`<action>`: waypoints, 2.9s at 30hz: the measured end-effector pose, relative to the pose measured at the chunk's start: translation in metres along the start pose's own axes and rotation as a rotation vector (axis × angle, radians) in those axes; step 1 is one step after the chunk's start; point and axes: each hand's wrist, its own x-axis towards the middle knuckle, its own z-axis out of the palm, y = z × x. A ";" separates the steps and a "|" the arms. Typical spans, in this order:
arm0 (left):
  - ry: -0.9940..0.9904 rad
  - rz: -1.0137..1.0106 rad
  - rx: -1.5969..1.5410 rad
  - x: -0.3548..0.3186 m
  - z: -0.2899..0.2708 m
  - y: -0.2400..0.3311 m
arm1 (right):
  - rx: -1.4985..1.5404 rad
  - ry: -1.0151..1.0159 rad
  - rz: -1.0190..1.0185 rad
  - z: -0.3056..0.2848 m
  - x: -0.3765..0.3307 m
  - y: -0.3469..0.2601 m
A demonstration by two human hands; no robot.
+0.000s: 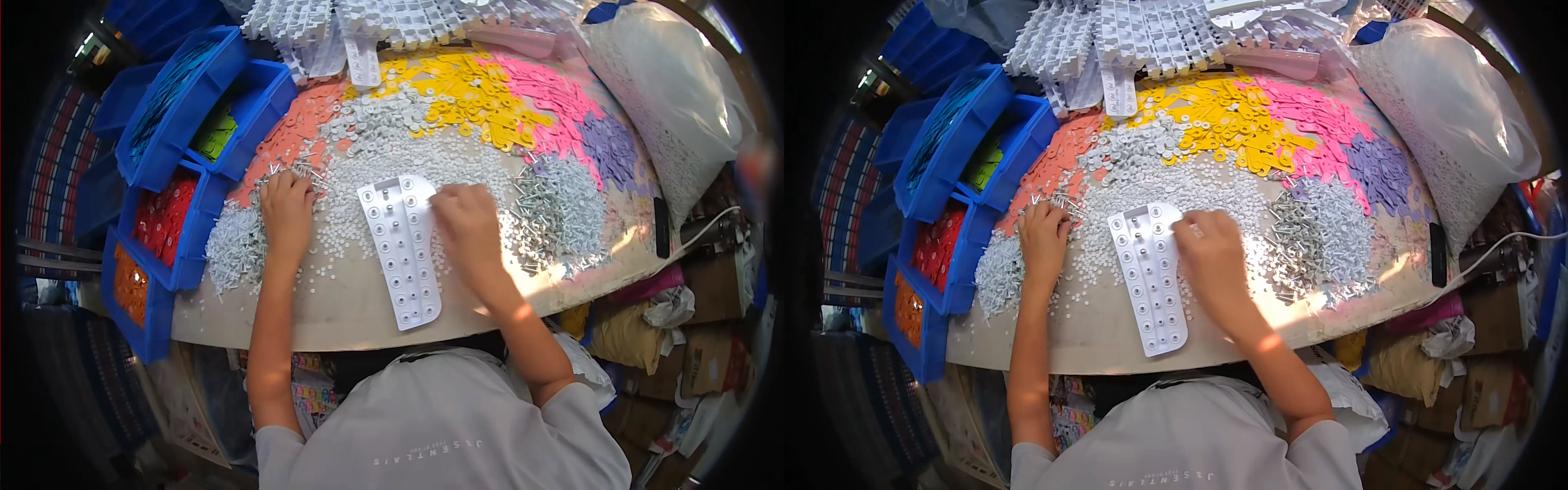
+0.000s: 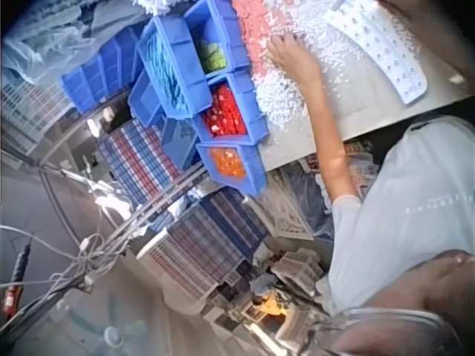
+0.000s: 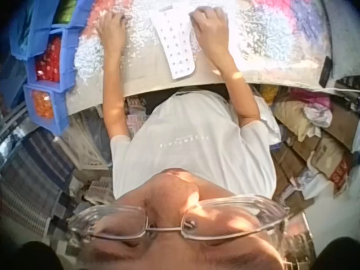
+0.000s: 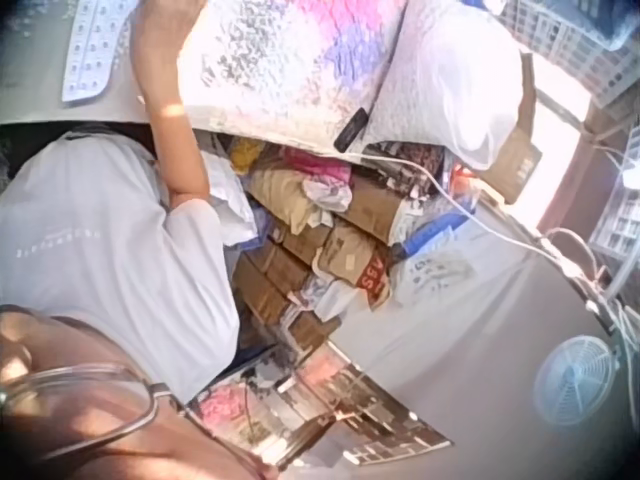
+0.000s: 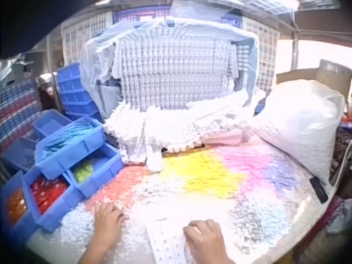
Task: Assembling small colorful toy xylophones by placing plastic keys and metal pins onto a base.
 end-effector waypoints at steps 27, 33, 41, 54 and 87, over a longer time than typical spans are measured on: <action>-0.112 0.142 -0.643 -0.025 -0.015 0.101 | -0.057 0.093 0.466 -0.053 -0.046 0.069; -0.090 0.278 -0.554 -0.029 -0.028 0.105 | 0.115 0.069 0.371 -0.053 -0.041 0.038; -0.005 -0.020 -0.077 -0.011 -0.029 0.030 | 0.369 -0.037 0.228 -0.028 -0.031 -0.013; 0.028 -0.034 -0.275 -0.023 -0.021 0.018 | 0.392 -0.287 0.215 0.000 -0.037 -0.033; -0.137 0.207 -0.637 -0.065 -0.052 0.107 | -0.198 -0.070 0.318 -0.057 -0.040 0.073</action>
